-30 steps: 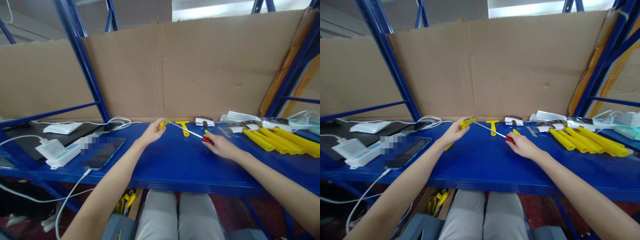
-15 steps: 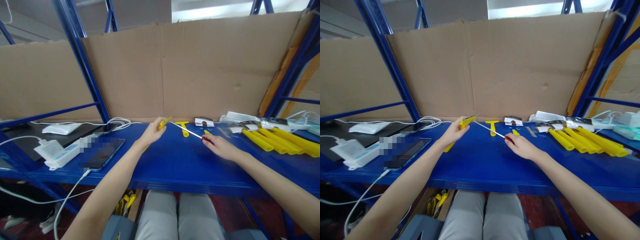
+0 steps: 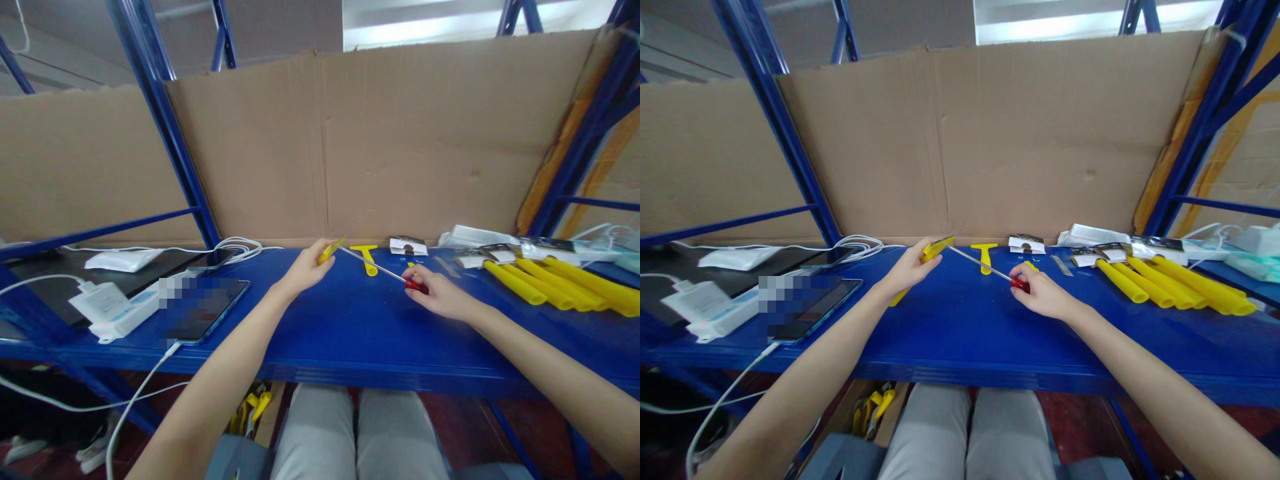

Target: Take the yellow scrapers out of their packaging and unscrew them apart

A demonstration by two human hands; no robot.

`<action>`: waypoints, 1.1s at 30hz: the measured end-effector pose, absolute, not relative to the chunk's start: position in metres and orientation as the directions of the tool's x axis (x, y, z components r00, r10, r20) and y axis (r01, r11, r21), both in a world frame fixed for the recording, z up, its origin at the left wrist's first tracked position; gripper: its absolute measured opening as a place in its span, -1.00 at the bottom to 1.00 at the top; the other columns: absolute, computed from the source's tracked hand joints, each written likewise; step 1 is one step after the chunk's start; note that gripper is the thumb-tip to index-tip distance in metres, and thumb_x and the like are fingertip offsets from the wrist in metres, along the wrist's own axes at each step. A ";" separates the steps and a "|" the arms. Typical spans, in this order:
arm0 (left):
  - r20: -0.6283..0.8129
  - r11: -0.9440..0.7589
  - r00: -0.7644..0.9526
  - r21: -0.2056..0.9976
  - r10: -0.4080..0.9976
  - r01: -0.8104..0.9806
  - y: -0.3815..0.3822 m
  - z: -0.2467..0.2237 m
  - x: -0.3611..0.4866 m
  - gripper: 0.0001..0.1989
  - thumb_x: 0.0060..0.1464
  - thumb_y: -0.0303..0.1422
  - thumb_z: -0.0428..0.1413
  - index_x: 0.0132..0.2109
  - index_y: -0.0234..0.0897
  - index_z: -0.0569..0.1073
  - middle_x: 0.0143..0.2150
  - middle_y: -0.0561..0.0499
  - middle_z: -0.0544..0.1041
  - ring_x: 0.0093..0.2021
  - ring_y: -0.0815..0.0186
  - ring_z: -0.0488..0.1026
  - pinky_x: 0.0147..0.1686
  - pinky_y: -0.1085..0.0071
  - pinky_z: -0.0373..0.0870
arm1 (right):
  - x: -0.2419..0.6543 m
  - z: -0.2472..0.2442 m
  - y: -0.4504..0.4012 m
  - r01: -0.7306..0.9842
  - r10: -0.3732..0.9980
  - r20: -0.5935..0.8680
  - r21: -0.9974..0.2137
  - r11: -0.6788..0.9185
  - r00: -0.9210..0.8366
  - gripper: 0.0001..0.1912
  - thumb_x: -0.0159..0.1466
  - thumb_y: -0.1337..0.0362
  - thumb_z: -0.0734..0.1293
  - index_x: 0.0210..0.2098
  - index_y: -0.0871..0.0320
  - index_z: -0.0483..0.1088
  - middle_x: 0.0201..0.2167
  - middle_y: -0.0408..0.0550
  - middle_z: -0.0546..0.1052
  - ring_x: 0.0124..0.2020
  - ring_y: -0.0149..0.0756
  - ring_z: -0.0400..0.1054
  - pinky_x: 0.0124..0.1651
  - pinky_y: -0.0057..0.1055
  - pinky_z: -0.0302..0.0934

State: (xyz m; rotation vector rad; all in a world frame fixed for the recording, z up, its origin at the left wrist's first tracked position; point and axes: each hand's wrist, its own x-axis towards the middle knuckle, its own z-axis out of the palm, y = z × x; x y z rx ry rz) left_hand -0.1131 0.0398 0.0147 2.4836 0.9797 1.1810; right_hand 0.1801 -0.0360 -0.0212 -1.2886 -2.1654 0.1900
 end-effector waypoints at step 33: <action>0.622 -0.764 0.449 0.468 0.642 0.444 0.043 0.015 -0.115 -0.67 0.06 -0.28 0.00 -0.04 -0.32 0.37 -0.23 -0.02 0.53 -0.24 0.27 0.43 -0.18 0.40 0.34 | 0.190 -0.025 -0.029 0.793 0.817 0.472 -0.330 0.511 -0.330 -0.80 0.25 0.12 0.18 -0.26 0.10 0.29 -0.45 -0.02 0.51 -0.47 -0.23 0.40 -0.39 -0.33 0.23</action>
